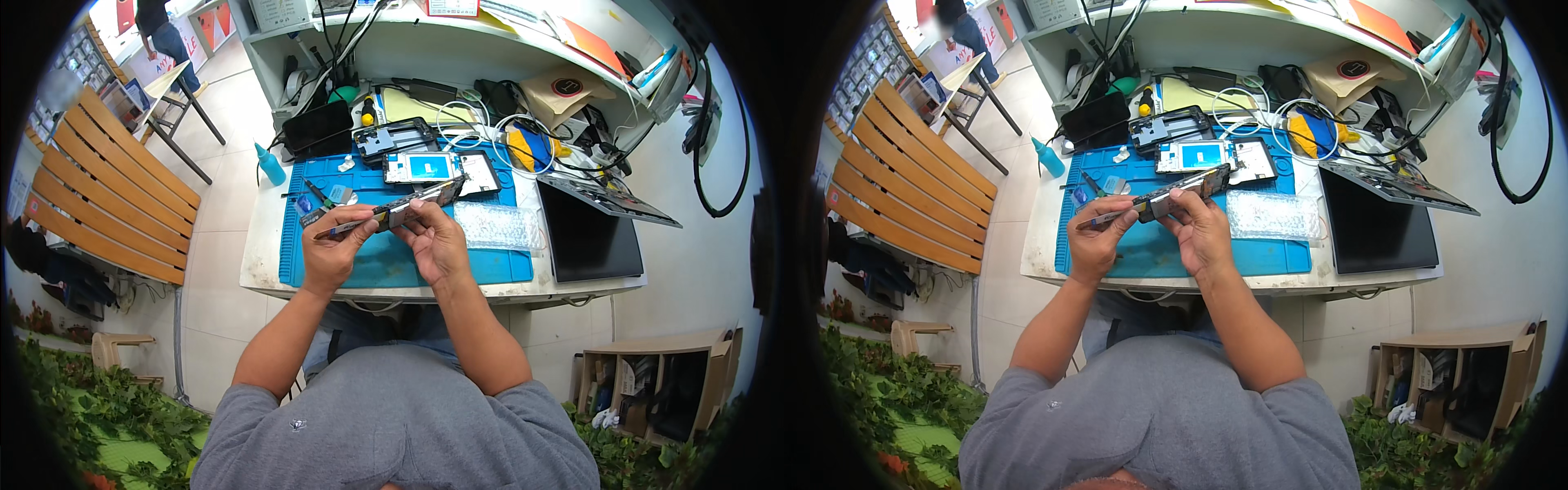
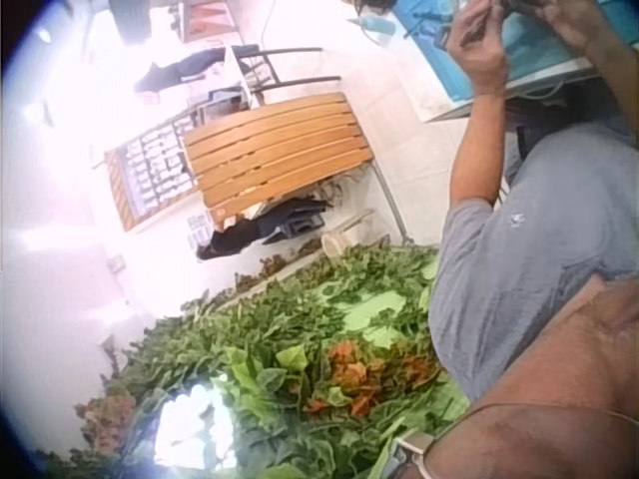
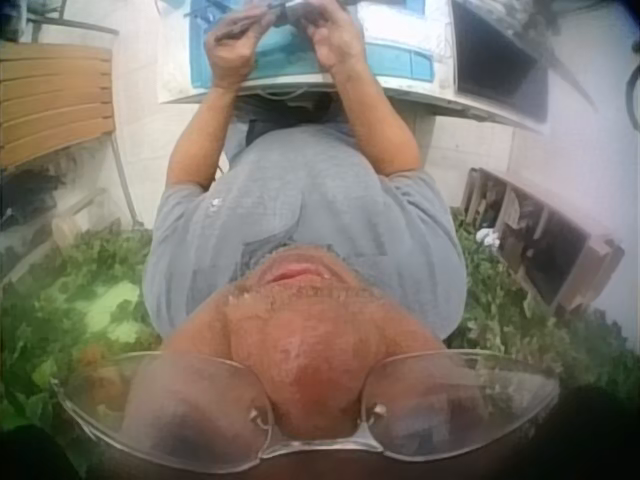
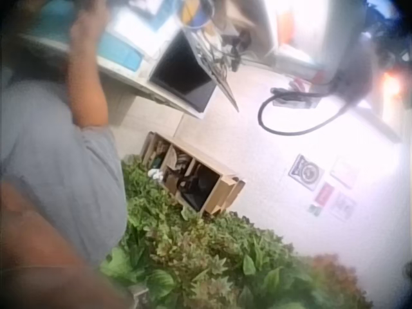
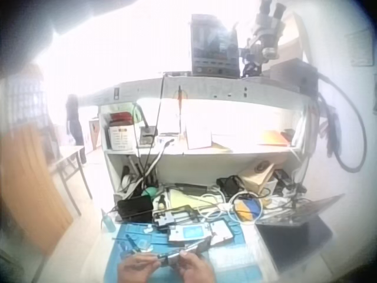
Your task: The person removes the battery from a mobile phone using a blue prying tool and a white cloth, places the battery in a drawer, and then wipes the interior of the phone frame with the cloth.
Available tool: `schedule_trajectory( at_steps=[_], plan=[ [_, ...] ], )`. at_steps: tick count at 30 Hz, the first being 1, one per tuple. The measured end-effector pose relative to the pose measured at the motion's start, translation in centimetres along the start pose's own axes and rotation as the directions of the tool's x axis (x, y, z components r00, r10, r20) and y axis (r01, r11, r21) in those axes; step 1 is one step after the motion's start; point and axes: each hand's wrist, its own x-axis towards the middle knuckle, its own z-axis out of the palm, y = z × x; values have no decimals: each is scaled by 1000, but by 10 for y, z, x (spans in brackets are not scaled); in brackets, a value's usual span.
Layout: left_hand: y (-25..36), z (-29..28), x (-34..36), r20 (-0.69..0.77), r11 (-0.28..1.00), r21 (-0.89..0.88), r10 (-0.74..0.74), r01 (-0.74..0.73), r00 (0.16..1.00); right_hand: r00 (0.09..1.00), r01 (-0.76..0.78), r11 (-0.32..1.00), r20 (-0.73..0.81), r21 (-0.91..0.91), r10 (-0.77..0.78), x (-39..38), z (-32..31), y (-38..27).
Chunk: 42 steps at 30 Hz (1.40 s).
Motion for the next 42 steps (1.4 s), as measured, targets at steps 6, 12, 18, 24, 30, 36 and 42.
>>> schedule_trajectory(
  at_steps=[6,12,18,24,30,36,42],
  plan=[
    [-7,-11,1,75,1000,-13,15,-14,997,999,-21,1000,26,5,21,2,-7,7],
    [2,-10,2,92,994,71,-88,81,992,999,-4,1000,35,28,3,4,-12,12],
    [3,-6,0,86,997,71,-14,8,996,998,-18,997,65,69,13,8,-19,18],
    [4,-11,3,105,996,86,-26,17,994,999,10,997,41,74,-13,5,-13,17],
    [4,-10,2,120,992,72,-109,100,987,999,-4,998,44,65,1,9,-21,20],
    [9,-8,0,155,992,122,-45,27,987,1000,-1,999,7,53,1,7,-14,19],
    [21,-3,-7,250,888,384,162,-252,954,997,20,999,-72,35,-17,4,-5,15]
  ],
)
